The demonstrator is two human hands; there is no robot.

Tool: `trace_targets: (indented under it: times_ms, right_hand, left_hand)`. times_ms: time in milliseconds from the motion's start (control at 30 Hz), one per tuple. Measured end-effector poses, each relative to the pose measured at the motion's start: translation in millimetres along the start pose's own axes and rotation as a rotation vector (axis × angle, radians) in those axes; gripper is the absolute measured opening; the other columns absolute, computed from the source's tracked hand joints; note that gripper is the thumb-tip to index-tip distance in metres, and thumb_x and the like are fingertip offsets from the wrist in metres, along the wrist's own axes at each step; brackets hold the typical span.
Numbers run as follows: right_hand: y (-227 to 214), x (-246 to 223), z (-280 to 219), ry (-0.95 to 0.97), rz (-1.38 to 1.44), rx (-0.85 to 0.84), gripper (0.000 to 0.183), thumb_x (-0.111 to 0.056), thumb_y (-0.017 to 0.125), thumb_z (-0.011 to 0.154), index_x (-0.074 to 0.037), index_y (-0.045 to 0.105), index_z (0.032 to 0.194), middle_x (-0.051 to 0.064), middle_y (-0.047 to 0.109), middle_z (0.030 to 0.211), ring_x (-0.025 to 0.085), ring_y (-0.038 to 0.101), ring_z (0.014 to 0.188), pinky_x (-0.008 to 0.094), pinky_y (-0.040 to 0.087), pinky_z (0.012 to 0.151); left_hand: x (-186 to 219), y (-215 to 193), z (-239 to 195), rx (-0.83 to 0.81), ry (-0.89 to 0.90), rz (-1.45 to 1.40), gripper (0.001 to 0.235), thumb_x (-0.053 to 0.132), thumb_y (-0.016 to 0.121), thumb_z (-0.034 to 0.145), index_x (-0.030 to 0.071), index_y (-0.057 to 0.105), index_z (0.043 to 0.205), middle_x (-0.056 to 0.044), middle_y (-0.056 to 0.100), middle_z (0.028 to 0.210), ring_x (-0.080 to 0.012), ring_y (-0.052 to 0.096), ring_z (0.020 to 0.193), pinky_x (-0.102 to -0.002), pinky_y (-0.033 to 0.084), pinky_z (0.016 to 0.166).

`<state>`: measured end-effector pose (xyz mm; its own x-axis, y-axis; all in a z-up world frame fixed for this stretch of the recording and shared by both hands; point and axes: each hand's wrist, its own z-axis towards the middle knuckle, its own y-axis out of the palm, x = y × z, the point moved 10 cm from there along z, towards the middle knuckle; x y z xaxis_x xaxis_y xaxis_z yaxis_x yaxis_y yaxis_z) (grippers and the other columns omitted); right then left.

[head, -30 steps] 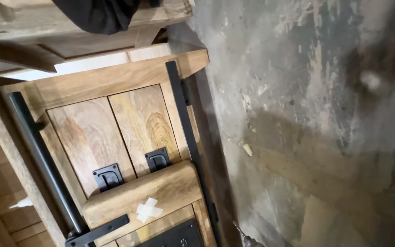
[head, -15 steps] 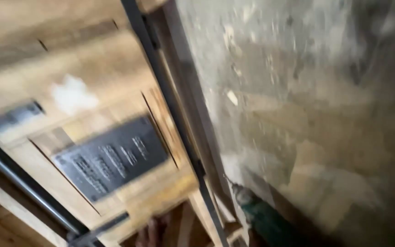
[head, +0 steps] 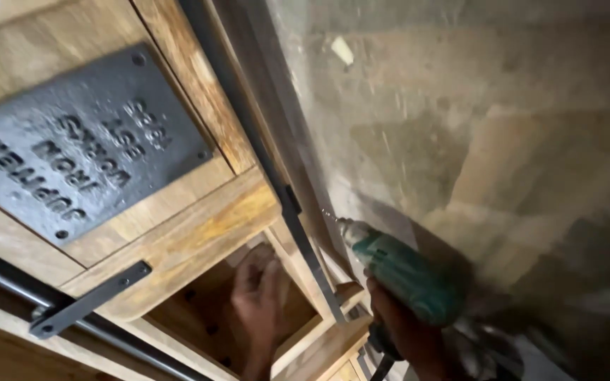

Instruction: The person uses a corded drill to drive screws into a wooden cabinet, securing a black metal handle and a metal plate to the front. The person repeatedly positions the drill and drives screws into pre-drilled holes on the cabinet door and side.

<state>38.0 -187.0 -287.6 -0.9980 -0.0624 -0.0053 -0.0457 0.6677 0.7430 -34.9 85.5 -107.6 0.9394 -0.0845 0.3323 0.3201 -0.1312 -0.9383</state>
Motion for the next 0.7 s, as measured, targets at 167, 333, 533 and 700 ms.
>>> trace_targets:
  times_ms: [167, 333, 533, 700]
  right_hand:
    - [28, -35, 66, -0.017, -0.057, 0.036, 0.016, -0.01, 0.067, 0.093, 0.005, 0.073, 0.093, 0.005, 0.064, 0.065, 0.015, 0.056, 0.054, 0.031, 0.046, 0.053]
    - [53, -47, 86, -0.1, -0.067, 0.047, 0.015, -0.01, 0.067, 0.093, 0.003, 0.075, 0.095, 0.003, 0.061, 0.063, 0.013, 0.053, 0.053, 0.03, 0.045, 0.053]
    - [65, -23, 106, 0.001, 0.005, 0.044, 0.018, -0.009, 0.069, 0.089, 0.0, 0.076, 0.103, 0.001, 0.065, 0.065, 0.01, 0.053, 0.052, 0.027, 0.042, 0.048]
    - [62, -27, 110, -0.185, -0.115, 0.018, 0.017, -0.011, 0.072, 0.091, -0.002, 0.076, 0.105, 0.0, 0.068, 0.072, 0.008, 0.058, 0.058, 0.026, 0.047, 0.052]
  left_hand:
    - [41, 47, 2, -0.055, 0.504, 0.45, 0.035, 0.003, 0.072, 0.094, 0.0, 0.061, 0.127, -0.02, 0.064, 0.128, -0.0311, 0.06, 0.123, -0.039, 0.046, 0.108]
    - [47, 45, 9, 0.032, 0.559, 0.311, 0.025, 0.002, 0.069, 0.097, 0.003, 0.061, 0.121, -0.017, 0.063, 0.124, -0.0293, 0.06, 0.122, -0.037, 0.046, 0.111]
    - [46, 68, 10, 0.004, 0.33, 0.348, 0.034, 0.005, 0.073, 0.094, -0.004, 0.07, 0.126, -0.013, 0.072, 0.1, -0.0189, 0.065, 0.091, -0.036, 0.046, 0.109]
    - [-2, 62, 12, 0.007, 0.065, 0.174, 0.027, 0.01, 0.071, 0.097, -0.006, 0.074, 0.12, -0.008, 0.078, 0.102, -0.0111, 0.068, 0.091, -0.025, 0.055, 0.084]
